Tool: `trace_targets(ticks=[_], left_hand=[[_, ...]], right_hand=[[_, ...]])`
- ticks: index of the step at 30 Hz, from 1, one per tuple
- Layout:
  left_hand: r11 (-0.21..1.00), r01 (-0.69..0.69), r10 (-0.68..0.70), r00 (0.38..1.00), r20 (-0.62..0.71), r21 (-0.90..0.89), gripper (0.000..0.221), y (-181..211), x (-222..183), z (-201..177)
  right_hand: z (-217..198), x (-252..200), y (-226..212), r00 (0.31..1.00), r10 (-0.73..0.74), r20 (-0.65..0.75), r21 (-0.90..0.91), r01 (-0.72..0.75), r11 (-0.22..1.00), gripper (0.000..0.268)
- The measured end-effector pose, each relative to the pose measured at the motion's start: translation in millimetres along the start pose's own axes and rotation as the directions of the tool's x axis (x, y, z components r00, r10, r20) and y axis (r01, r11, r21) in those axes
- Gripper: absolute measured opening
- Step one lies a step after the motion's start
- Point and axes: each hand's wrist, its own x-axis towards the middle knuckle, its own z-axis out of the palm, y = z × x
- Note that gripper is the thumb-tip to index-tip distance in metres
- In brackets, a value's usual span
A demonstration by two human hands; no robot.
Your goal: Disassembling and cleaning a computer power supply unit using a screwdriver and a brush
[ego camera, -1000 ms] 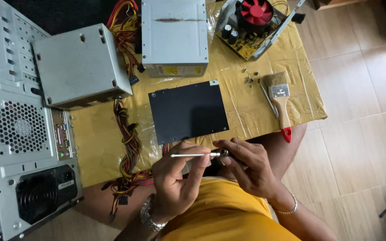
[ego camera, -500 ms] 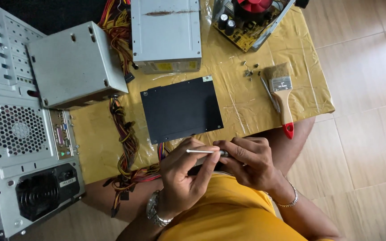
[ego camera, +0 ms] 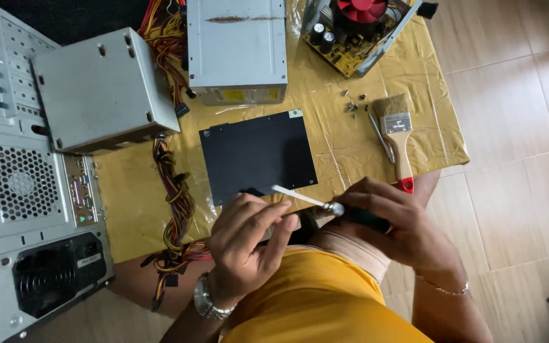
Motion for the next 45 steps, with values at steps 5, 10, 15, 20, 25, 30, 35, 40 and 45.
trace_targets(ticks=[5, 10, 15, 20, 25, 30, 35, 40, 45], left_hand=[[0.914, -0.142, 0.070, 0.978, 0.196, 0.380, 0.039, -17, 13, -2], [0.850, -0.161, 0.027, 0.964, 0.264, 0.502, 0.047, -29, 8, 9], [0.831, -0.074, -0.045, 0.979, 0.199, 0.551, 0.048, -21, 4, 14], [0.825, -0.035, -0.054, 0.989, 0.140, 0.564, 0.048, -16, 1, 11], [0.835, -0.021, -0.063, 0.989, 0.134, 0.549, 0.044, -8, -2, 2], [0.821, -0.029, -0.055, 0.990, 0.130, 0.570, 0.046, -11, -9, 1], [0.840, -0.021, -0.050, 0.992, 0.116, 0.543, 0.045, -11, -8, 1], [0.849, -0.039, -0.024, 0.993, 0.112, 0.527, 0.046, -16, -10, 3], [0.845, -0.037, -0.028, 0.993, 0.114, 0.534, 0.045, -16, -10, 2]], right_hand=[[-29, -11, 2, 0.977, 0.018, -0.211, -0.023, -0.023, 0.999, 0.044], [-54, -35, -1, 0.910, 0.097, -0.404, -0.014, -0.112, 0.994, 0.057], [-63, -69, 27, 0.662, 0.019, -0.749, 0.178, 0.174, 0.968, 0.044], [-60, -47, 7, 0.666, -0.202, -0.718, -0.171, 0.111, 0.979, 0.027], [-46, -24, -14, 0.734, -0.354, -0.580, -0.384, 0.137, 0.913, 0.048], [-28, -6, -39, 0.799, -0.284, -0.531, -0.360, 0.091, 0.928, 0.059], [-39, 8, -37, 0.854, -0.343, -0.392, -0.425, 0.163, 0.891, 0.064], [-30, 14, -39, 0.853, -0.361, -0.378, -0.486, 0.149, 0.861, 0.060], [-29, 16, -39, 0.832, -0.356, -0.425, -0.493, 0.117, 0.862, 0.060]])
